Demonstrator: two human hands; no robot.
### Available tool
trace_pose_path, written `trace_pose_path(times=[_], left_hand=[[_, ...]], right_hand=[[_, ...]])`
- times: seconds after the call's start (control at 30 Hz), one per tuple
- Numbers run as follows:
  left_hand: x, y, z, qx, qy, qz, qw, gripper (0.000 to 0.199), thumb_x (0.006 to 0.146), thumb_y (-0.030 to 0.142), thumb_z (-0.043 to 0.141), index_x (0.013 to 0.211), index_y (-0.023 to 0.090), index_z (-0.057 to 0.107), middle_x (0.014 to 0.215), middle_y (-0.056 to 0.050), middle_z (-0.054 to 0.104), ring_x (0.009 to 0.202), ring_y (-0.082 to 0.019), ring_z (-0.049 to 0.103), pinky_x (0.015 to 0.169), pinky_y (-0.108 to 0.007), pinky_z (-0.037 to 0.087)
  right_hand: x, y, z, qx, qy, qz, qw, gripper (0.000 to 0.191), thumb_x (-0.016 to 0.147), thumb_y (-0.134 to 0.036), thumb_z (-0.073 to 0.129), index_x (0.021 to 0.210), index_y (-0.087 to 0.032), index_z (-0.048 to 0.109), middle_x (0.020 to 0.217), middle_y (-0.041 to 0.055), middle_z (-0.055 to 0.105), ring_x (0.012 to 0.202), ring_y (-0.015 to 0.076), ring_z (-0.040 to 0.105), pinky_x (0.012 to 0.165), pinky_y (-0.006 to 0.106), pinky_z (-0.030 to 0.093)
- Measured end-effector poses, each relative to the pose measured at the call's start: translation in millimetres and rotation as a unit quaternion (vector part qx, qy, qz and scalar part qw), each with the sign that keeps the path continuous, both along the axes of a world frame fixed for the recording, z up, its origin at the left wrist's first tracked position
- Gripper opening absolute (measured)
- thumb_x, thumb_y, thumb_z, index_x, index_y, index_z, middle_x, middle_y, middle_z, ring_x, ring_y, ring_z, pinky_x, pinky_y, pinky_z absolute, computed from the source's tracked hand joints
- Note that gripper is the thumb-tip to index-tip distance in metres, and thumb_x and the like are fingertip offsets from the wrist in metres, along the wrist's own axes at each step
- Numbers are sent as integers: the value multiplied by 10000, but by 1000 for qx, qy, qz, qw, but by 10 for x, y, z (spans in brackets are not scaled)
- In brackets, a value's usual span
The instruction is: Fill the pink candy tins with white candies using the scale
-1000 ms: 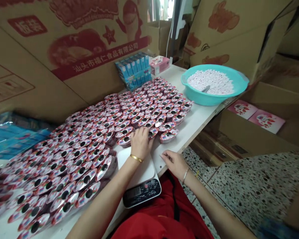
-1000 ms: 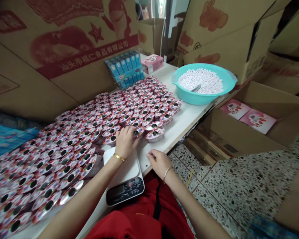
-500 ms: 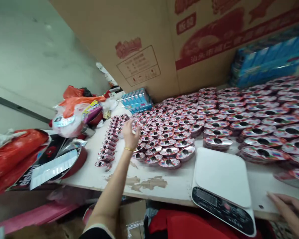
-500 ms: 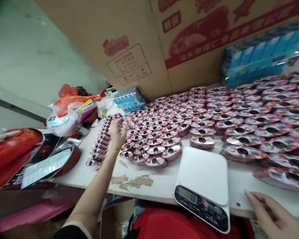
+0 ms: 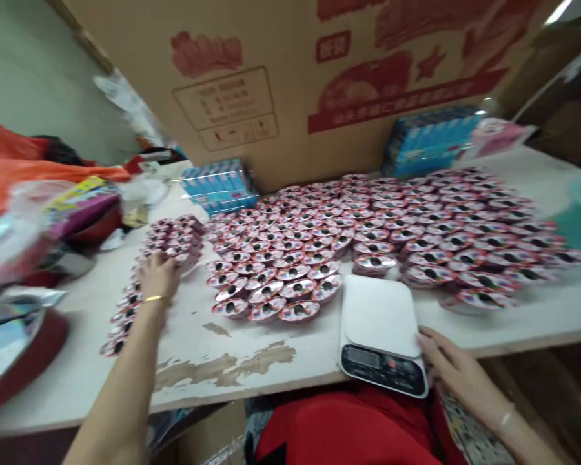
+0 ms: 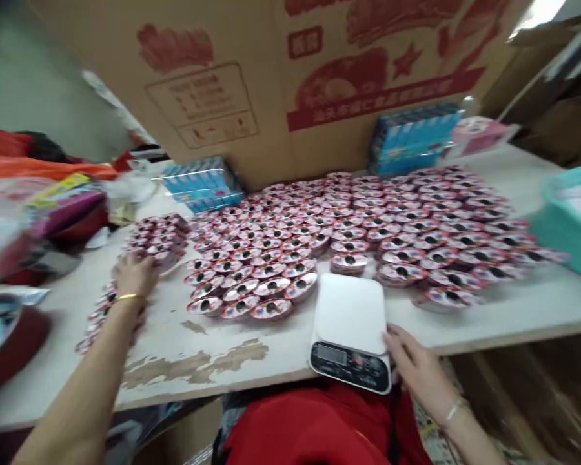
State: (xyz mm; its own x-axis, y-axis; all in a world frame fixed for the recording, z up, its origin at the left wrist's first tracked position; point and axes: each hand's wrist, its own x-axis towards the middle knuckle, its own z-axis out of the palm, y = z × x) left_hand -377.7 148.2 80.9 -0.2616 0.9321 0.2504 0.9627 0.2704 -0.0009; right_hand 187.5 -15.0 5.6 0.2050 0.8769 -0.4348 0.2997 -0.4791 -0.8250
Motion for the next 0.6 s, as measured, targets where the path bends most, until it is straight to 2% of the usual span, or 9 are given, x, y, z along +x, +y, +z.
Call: trace_pose_path(times=[0.07, 0.13, 0.2, 0.3, 0.37, 0.47, 0.53, 0.6], left_hand=[[110, -92, 85, 60, -6, -29, 998, 175, 777, 325, 542, 850, 176, 599, 1182, -94, 540, 1145, -335, 458, 946, -565, 373], [362, -233, 198, 138, -25, -107, 984, 194, 802, 355, 530, 856, 175, 577, 1128, -94, 551, 1089, -297, 517, 926, -491, 421], [777, -403, 317, 168, -64, -208, 961, 199, 845, 370, 512, 885, 183, 567, 1106, -89, 547, 1100, -273, 529, 924, -428, 432], [1604, -629, 419, 141, -147, -349, 915, 126, 835, 324, 583, 859, 203, 559, 1000, -50, 580, 993, -211, 574, 837, -345, 465], [2173, -724, 391, 76, -210, -420, 880, 69, 846, 257, 574, 888, 208, 551, 1002, -41, 590, 977, -180, 576, 810, -310, 471], [2892, -785, 232, -1, -266, -490, 830, 107, 838, 196, 555, 941, 207, 528, 984, -38, 593, 917, -160, 565, 777, -291, 470], [3243, -789, 105, -23, -267, -519, 812, 147, 824, 177, 547, 963, 206, 509, 949, -34, 596, 854, -161, 558, 745, -294, 460], [3488, -784, 1, -41, -239, -535, 809, 175, 808, 171, 549, 973, 203, 499, 923, -35, 598, 828, -176, 556, 728, -311, 450]], right_hand=[[-79, -122, 42, -66, 76, 1, 995, 936, 702, -670, 576, 1414, -91, 393, 568, 36, 602, 465, 229, 576, 429, 348, 478], [-112, -284, 30, -86, 142, -13, 986, 1079, 687, -651, 621, 1501, -80, 202, 657, 37, 628, 571, 234, 627, 505, 346, 507], [-137, -447, -6, -72, 208, -31, 975, 1110, 690, -627, 656, 1523, -110, 134, 751, 44, 641, 674, 228, 658, 583, 337, 519], [-195, -608, -80, -39, 281, -62, 957, 1078, 712, -589, 687, 1526, -131, 149, 773, 40, 628, 725, 205, 659, 614, 307, 506], [-235, -648, -131, -19, 307, -83, 948, 1059, 717, -561, 708, 1523, -123, 177, 763, 44, 626, 716, 194, 650, 597, 290, 492], [-265, -659, -196, 9, 327, -94, 940, 977, 734, -534, 716, 1506, -142, 262, 760, 49, 631, 669, 174, 632, 591, 289, 488], [-261, -671, -224, 28, 336, -85, 938, 889, 754, -513, 711, 1483, -173, 331, 761, 45, 633, 644, 161, 623, 593, 290, 489], [-244, -700, -241, 41, 345, -71, 935, 818, 772, -492, 704, 1462, -197, 379, 755, 35, 629, 627, 154, 618, 591, 289, 489]])
